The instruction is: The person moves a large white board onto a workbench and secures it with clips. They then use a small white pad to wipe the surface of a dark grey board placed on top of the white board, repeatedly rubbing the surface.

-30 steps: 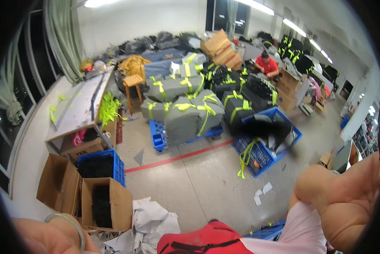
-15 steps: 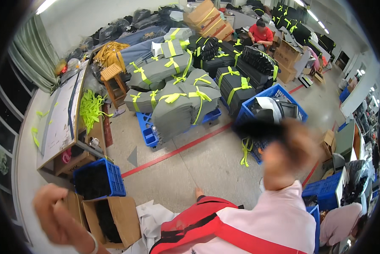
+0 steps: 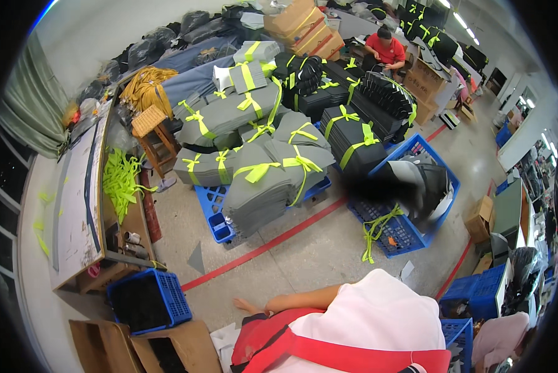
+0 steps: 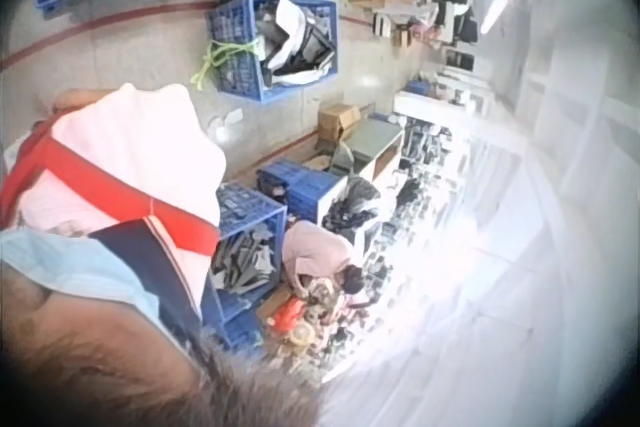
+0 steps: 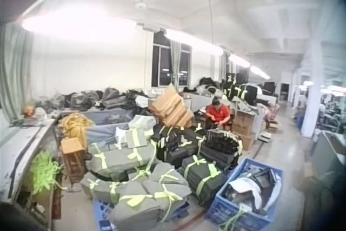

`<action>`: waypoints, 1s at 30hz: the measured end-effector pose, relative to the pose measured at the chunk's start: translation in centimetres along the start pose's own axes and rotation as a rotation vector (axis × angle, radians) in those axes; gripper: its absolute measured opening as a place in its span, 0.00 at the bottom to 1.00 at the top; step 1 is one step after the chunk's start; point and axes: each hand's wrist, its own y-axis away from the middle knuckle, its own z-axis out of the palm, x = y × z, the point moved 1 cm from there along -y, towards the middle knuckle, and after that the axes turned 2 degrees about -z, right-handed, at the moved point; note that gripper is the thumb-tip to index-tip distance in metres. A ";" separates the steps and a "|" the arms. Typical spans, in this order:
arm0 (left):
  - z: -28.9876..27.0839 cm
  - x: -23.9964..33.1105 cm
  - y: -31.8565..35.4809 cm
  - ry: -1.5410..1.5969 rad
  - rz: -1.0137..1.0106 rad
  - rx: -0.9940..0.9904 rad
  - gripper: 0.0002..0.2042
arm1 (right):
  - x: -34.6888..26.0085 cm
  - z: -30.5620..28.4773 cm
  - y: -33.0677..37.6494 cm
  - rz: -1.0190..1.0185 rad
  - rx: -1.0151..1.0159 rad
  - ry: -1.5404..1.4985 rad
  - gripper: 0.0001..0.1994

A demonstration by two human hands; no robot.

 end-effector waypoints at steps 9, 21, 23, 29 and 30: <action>-24.6 3.4 -15.4 0.369 0.480 0.358 0.09 | 9.5 -14.5 -7.6 0.398 0.331 0.169 0.18; -59.7 30.7 10.2 0.401 2.121 0.799 0.06 | 9.9 -25.4 -20.0 0.469 0.416 -0.067 0.11; -61.7 33.0 8.8 0.339 2.163 0.843 0.06 | 10.7 -25.6 -21.5 0.448 0.390 0.001 0.12; -65.8 37.1 3.9 0.193 2.133 0.972 0.06 | 12.1 -34.2 -29.9 0.484 0.265 -0.001 0.13; -66.7 38.2 2.8 0.182 2.126 0.983 0.06 | 12.5 -36.1 -31.0 0.485 0.234 -0.013 0.13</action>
